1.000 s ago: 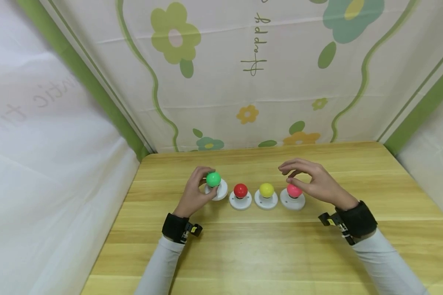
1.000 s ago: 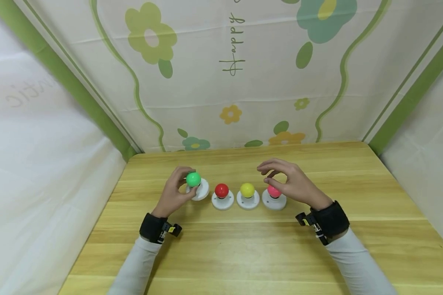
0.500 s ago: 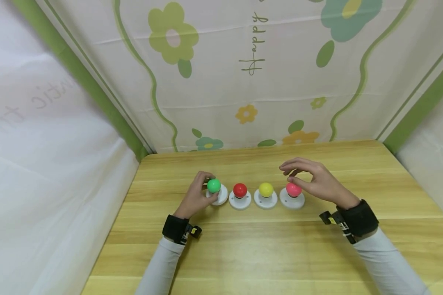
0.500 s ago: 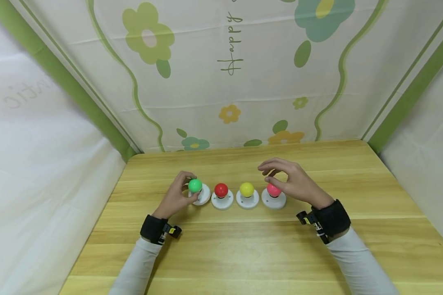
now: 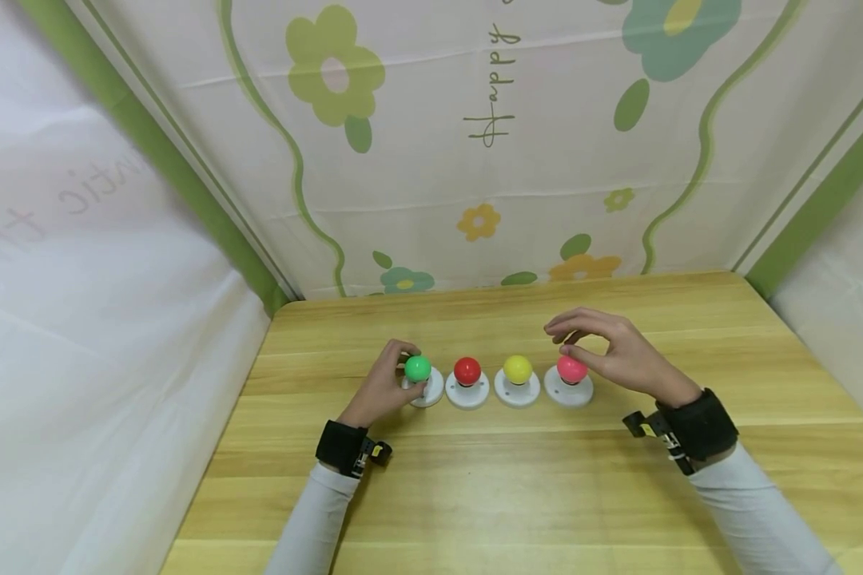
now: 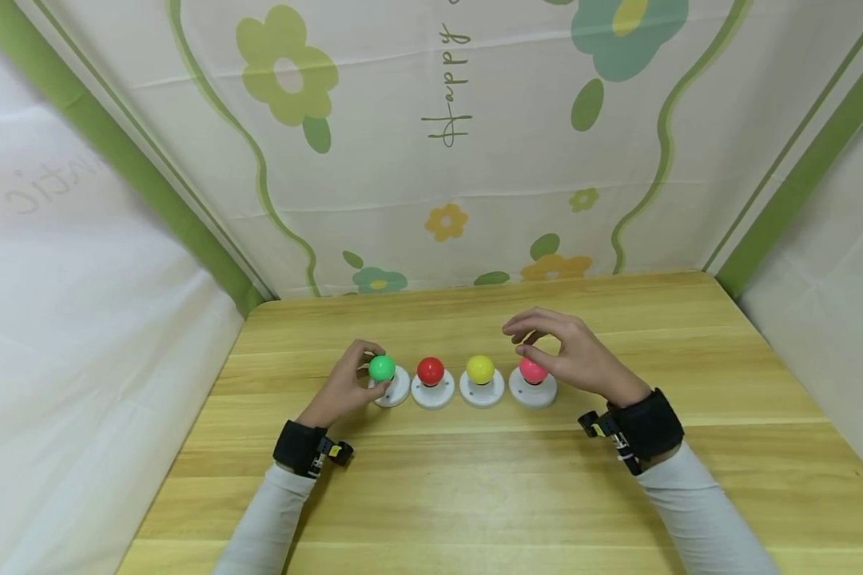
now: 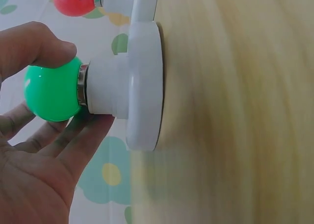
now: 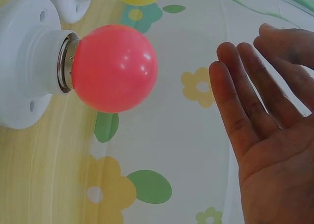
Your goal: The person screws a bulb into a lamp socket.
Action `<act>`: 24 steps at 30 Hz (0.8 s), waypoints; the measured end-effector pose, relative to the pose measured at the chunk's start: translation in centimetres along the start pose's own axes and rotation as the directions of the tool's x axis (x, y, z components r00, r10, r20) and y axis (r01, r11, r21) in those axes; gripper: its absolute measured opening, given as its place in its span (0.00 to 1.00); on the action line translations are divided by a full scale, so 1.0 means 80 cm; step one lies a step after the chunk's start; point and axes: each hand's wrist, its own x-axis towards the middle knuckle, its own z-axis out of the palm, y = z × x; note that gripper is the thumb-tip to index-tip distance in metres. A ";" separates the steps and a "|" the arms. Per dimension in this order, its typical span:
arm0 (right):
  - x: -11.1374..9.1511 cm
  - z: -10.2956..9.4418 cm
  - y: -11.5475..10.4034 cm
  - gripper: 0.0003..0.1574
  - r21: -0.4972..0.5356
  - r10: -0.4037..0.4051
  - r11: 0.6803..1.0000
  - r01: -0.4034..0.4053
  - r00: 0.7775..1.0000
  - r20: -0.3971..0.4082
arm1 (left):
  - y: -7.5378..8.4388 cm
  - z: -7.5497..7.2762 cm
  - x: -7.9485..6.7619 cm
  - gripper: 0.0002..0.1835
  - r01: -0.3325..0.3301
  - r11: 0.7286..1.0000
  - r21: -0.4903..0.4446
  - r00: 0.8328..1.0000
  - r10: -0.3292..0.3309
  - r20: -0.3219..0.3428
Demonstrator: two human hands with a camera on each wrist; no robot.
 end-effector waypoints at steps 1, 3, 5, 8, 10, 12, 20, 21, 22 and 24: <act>0.000 0.000 0.000 0.25 0.000 0.000 1.000 0.000 1.000 0.000 | 0.000 0.000 0.000 0.28 0.005 1.000 -0.001 1.000 -0.005 0.002; 0.000 0.000 0.001 0.24 -0.003 -0.005 1.000 0.005 1.000 0.001 | -0.001 0.000 0.000 0.28 0.013 1.000 -0.002 1.000 -0.013 0.005; 0.001 0.000 0.002 0.23 -0.006 -0.008 1.000 0.008 1.000 0.001 | -0.002 0.000 -0.001 0.29 0.016 1.000 -0.003 1.000 -0.016 0.007; 0.001 0.001 0.003 0.23 -0.011 -0.011 1.000 0.012 1.000 0.003 | -0.001 -0.001 -0.002 0.29 0.021 1.000 0.003 1.000 -0.021 0.013; 0.000 0.001 0.004 0.22 -0.012 -0.011 1.000 0.011 1.000 0.005 | 0.000 -0.001 -0.002 0.30 0.024 1.000 0.006 1.000 -0.024 0.018; 0.000 0.001 0.002 0.23 -0.024 -0.007 1.000 0.007 1.000 0.010 | 0.001 -0.001 -0.002 0.30 0.030 0.999 0.016 0.999 -0.031 0.025; 0.004 -0.005 -0.025 0.22 -0.075 0.003 0.997 -0.003 1.000 -0.001 | 0.004 -0.003 -0.002 0.35 -0.003 0.998 0.066 0.997 -0.002 0.073; 0.001 -0.006 -0.020 0.23 -0.101 -0.005 0.995 0.004 1.000 -0.004 | 0.005 -0.005 -0.001 0.35 -0.018 0.997 0.075 0.997 0.012 0.081; -0.001 -0.007 -0.015 0.24 -0.132 -0.009 0.991 0.008 1.000 -0.008 | 0.006 -0.007 -0.001 0.36 -0.035 0.996 0.084 0.996 0.028 0.085; -0.007 -0.011 -0.002 0.25 -0.205 -0.012 0.979 0.010 1.000 -0.012 | 0.008 -0.013 0.001 0.37 -0.066 0.991 0.118 0.995 0.056 0.085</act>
